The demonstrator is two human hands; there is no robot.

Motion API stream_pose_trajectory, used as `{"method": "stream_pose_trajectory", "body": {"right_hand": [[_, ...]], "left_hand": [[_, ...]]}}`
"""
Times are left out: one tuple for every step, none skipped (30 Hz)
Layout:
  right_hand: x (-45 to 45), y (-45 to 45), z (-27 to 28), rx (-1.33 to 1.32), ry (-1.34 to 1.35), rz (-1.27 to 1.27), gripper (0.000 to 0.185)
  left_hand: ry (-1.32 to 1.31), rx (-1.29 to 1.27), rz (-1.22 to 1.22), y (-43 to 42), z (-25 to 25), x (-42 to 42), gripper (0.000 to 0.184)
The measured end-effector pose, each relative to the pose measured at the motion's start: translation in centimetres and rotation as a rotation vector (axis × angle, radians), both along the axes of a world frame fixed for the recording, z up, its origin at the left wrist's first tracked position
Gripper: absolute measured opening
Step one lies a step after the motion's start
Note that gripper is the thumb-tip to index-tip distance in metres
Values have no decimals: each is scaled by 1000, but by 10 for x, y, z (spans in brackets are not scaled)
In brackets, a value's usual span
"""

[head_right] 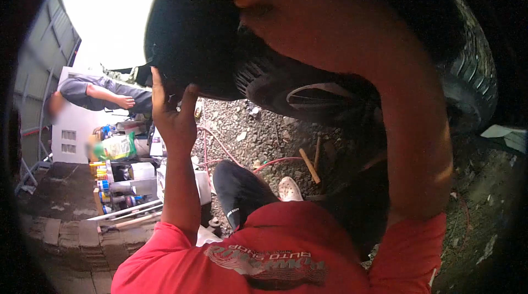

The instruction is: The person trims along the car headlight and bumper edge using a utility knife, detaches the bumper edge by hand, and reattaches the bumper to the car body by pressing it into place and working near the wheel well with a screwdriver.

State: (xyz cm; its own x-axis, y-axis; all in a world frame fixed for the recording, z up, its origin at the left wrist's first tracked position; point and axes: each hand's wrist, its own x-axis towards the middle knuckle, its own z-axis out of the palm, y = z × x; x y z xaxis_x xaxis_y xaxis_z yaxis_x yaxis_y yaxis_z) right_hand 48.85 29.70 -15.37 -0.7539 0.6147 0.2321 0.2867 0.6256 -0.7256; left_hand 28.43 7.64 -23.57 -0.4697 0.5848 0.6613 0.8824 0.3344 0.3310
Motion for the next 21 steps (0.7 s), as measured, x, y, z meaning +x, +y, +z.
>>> {"method": "stream_pose_trajectory", "body": {"right_hand": [[4,0,-5,-29,-69,-45,16],[5,6,-29,150,208,24,16],[5,16,-42,227,355,57,16],[5,24,-50,313,493,91,17],[6,28,-55,330,529,113,17],[5,29,-57,318,518,130,17],[5,29,-59,306,504,147,17],[3,30,-61,293,494,165,17],[2,30,-63,285,489,181,17],[0,30,-66,288,485,197,17],[-1,30,-68,286,487,212,17],[-3,29,-71,287,487,228,17],[-5,30,-74,291,488,243,17],[-8,29,-76,297,489,255,17],[-11,29,-78,301,488,267,17],[-15,29,-81,302,492,277,17],[-20,27,-83,310,494,288,18],[-25,26,-84,316,497,297,18],[-28,24,-85,317,498,302,18],[-33,24,-87,321,497,305,18],[-35,21,-89,334,497,301,18]], "left_hand": [[-97,-2,-39,-1,-2,-2,85],[-194,-6,-72,-2,-4,-3,87],[-108,-92,-8,-1,-4,-2,89],[-103,-109,-2,-1,-5,-2,89],[-195,-38,-46,-2,-7,0,90],[-289,38,-90,0,-8,2,90],[-370,44,-104,-3,-5,3,91],[-372,40,-96,-8,-3,-1,91],[-400,22,-146,-11,-3,-7,92],[-428,5,-201,-13,-2,-11,93],[-459,-30,-192,-14,0,-10,94],[-454,-28,-193,-13,1,-10,94],[-441,-69,-178,-10,1,-9,94],[-430,-108,-165,-9,1,-9,95],[-433,-151,-169,-8,2,-11,96],[-434,-153,-171,-4,2,-13,96],[-377,-200,-145,2,1,-15,96],[-318,-246,-117,4,1,-16,97],[-317,-247,-118,7,-1,-14,97],[-403,-176,-99,13,-5,-11,102],[-491,-108,-85,16,-8,-10,106]]}}
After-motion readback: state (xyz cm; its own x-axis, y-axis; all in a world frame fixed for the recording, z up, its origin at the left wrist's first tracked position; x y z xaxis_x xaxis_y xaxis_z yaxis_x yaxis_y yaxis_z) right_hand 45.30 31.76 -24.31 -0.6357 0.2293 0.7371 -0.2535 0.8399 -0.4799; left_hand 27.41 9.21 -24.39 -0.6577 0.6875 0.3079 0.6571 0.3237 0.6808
